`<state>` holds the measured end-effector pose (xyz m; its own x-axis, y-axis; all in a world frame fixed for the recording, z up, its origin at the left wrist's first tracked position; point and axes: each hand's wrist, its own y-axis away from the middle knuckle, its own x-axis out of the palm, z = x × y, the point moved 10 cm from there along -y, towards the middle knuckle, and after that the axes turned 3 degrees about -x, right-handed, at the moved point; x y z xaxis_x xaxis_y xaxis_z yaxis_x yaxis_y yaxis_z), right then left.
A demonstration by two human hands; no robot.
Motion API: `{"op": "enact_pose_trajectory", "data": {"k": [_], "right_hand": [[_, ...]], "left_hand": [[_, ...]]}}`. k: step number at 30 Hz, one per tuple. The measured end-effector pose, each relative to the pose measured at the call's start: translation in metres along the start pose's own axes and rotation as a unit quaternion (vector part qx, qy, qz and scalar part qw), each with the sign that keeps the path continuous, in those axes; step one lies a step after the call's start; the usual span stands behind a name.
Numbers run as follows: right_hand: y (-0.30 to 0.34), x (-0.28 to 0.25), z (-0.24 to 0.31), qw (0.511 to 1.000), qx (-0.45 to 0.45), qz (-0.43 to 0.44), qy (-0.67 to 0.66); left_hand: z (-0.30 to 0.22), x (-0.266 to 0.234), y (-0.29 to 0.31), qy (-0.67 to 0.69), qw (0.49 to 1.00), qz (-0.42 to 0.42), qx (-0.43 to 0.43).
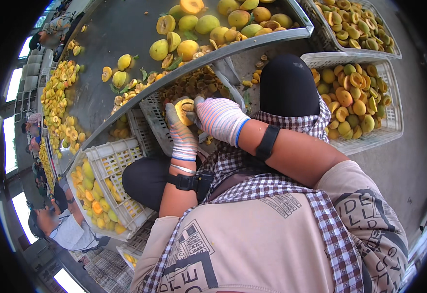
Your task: The recorder is sitting at a large metal table, picking up peaches, pitting them with a small knife, and placing the pitted halves and pits into separate crates.
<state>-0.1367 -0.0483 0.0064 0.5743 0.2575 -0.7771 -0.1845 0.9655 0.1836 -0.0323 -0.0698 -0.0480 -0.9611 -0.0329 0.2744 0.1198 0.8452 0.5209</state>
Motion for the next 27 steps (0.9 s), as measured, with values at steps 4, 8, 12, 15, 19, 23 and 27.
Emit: {"op": "enact_pose_trajectory", "data": {"k": [4, 8, 12, 15, 19, 23, 27], "right_hand": [[0.002, 0.001, 0.004, 0.999, 0.003, 0.035, -0.022], [0.002, 0.007, 0.003, 0.998, 0.009, 0.041, -0.041], [-0.001, 0.018, -0.004, 0.994, 0.035, 0.032, -0.1], [-0.003, 0.032, -0.011, 0.985, 0.042, 0.038, -0.162], [-0.01, 0.043, -0.028, 0.963, 0.08, 0.023, -0.257], [-0.015, 0.047, -0.032, 0.96, 0.076, 0.014, -0.269], [-0.013, 0.054, -0.031, 0.947, 0.094, 0.019, -0.306]], "left_hand": [[-0.004, 0.001, 0.001, -0.006, 1.0, -0.009, 0.006], [0.002, 0.0, -0.006, -0.001, 1.0, 0.004, 0.0], [0.004, -0.01, -0.016, -0.037, 0.999, 0.006, 0.033], [0.005, -0.02, -0.021, -0.115, 0.991, -0.02, 0.059], [0.001, -0.001, -0.012, -0.045, 0.999, 0.022, 0.021], [-0.009, 0.002, -0.009, -0.113, 0.981, 0.048, 0.15], [-0.007, -0.004, -0.016, -0.156, 0.967, 0.025, 0.199]]}}
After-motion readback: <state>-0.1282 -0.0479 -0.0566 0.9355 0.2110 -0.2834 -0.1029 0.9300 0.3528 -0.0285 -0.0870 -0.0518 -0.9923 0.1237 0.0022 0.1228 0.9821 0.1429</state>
